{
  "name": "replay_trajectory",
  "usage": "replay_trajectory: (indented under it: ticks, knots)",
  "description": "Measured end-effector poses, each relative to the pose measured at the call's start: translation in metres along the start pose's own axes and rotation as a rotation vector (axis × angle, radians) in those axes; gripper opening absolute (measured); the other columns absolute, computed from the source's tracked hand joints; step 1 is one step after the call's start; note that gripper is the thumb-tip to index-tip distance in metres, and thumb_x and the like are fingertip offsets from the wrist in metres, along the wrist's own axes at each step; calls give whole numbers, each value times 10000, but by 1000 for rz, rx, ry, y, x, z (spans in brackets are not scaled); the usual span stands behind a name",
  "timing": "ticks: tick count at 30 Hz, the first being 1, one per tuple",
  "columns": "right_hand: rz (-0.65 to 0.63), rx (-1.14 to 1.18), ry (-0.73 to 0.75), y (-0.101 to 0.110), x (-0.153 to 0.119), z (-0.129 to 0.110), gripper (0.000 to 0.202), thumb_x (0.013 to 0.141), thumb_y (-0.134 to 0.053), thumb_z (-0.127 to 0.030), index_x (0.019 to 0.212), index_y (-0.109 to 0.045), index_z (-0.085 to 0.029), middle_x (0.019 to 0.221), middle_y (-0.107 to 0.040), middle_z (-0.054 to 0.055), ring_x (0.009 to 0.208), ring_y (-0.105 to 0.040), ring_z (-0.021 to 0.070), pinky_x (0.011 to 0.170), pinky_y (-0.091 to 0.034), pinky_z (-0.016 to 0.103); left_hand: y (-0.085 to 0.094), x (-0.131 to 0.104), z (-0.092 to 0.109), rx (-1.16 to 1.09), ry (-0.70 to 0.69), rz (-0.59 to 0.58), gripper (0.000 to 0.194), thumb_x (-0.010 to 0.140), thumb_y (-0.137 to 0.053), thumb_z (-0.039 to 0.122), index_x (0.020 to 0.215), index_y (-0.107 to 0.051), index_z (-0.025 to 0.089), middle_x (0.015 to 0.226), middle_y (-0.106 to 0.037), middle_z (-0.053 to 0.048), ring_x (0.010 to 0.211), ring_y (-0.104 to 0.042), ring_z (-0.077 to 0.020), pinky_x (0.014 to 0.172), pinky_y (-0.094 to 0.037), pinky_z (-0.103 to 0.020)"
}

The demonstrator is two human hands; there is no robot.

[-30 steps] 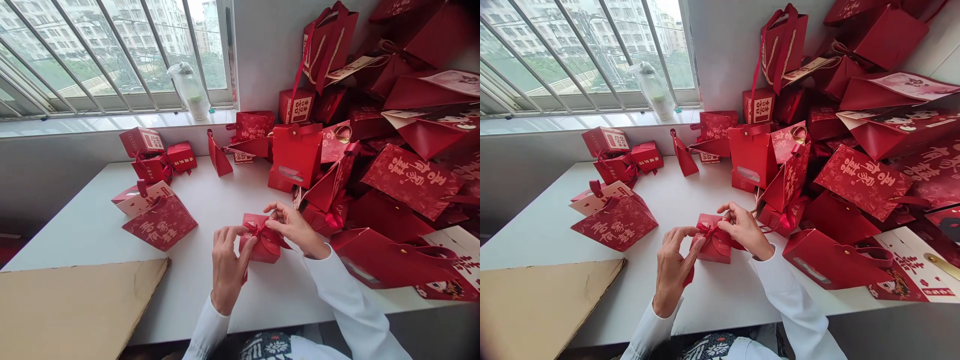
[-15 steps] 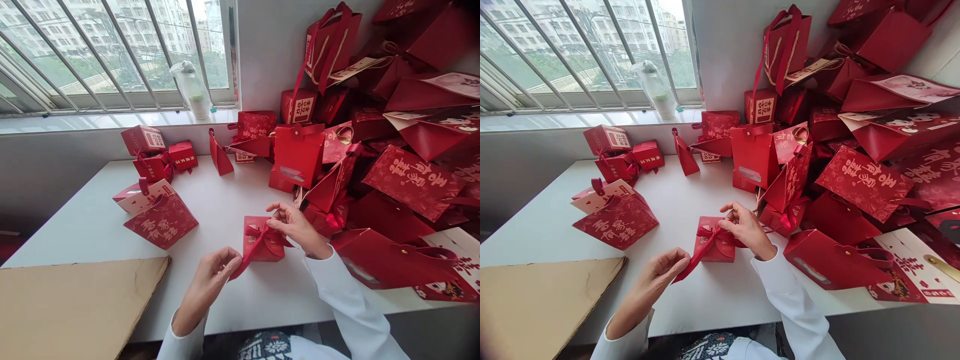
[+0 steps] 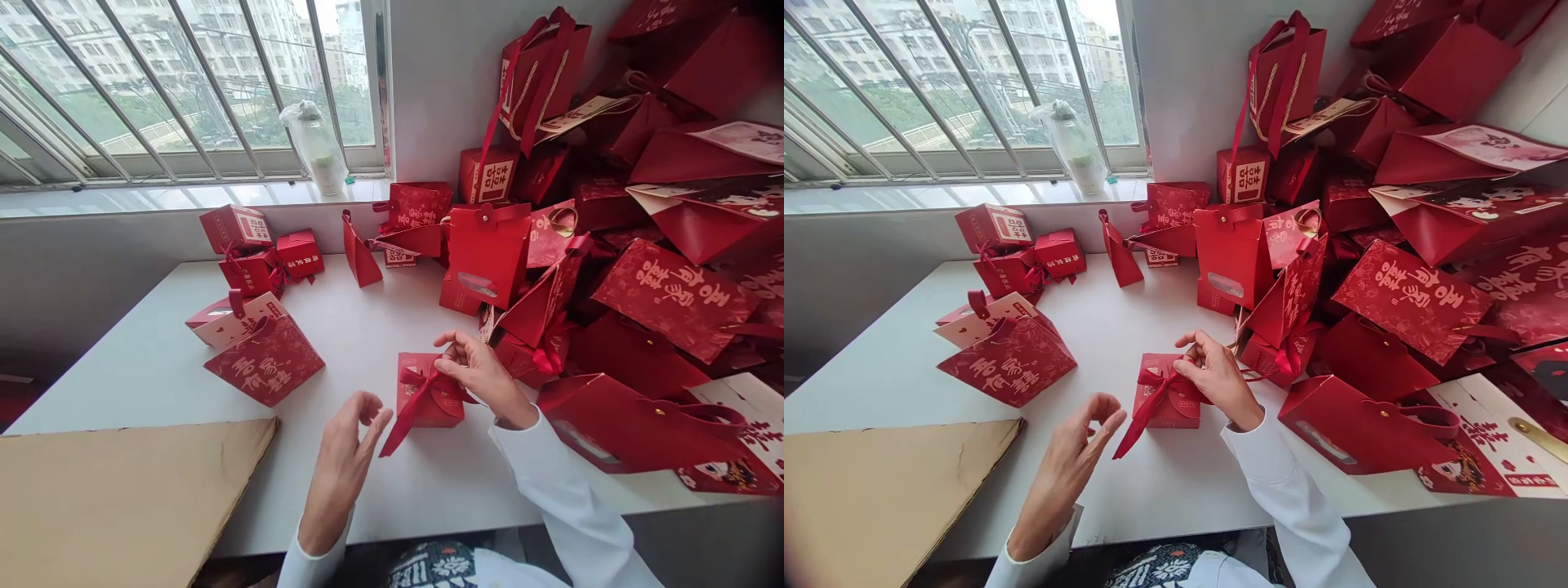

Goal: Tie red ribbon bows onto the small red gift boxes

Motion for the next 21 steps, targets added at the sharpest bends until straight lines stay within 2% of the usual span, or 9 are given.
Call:
replay_trajectory:
  ticks: [2,3,8,12,17,21]
  knots:
    - [-8,-3,1,-1,-1,-1,231,760,-582,-292,970,-555,-198,693,-520,-29,652,-478,123,597,-380,249,9,4,13,110,-29,130,326,874,-406,502,801,-523,207,794,-590,-9,736,-525,-168,690,-389,-291]
    - [-17,2,-2,-1,-1,-1,236,758,-586,-294,971,-556,-197,690,-515,-30,650,-475,123,591,-377,246,9,8,19,152,-54,151,334,884,-388,502,798,-523,209,797,-595,-12,743,-527,-173,697,-388,-301]
    - [-55,33,-22,0,-1,4,280,717,-630,-276,974,-555,-193,672,-489,-44,622,-451,111,562,-365,230,-12,27,40,315,-199,159,326,909,-373,445,725,-498,206,779,-604,-26,758,-500,-197,718,-381,-337]
    - [-41,51,-41,0,-2,6,277,714,-615,-259,975,-547,-200,676,-486,-48,584,-451,103,512,-358,219,-22,34,46,357,-244,227,245,920,-387,336,735,-483,207,766,-586,-23,743,-491,-194,700,-386,-330]
    - [82,69,-25,-5,-10,7,250,718,-589,-240,958,-526,-219,646,-488,-59,528,-442,95,491,-370,217,-24,39,46,411,-166,298,205,931,-337,234,776,-468,198,834,-545,-46,753,-500,-194,679,-407,-331]
    - [140,131,-54,-10,-18,11,256,709,-597,-260,952,-519,-231,647,-486,-49,540,-438,109,441,-393,208,-28,41,42,332,-197,329,204,934,-300,201,795,-450,201,842,-487,-38,689,-494,-167,639,-424,-309]
Point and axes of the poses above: each hand's wrist, its own x-axis towards the middle knuckle, its own y-axis out of the back of the hand, z = x × y, the point moved 7 cm from there along x, towards the middle knuckle
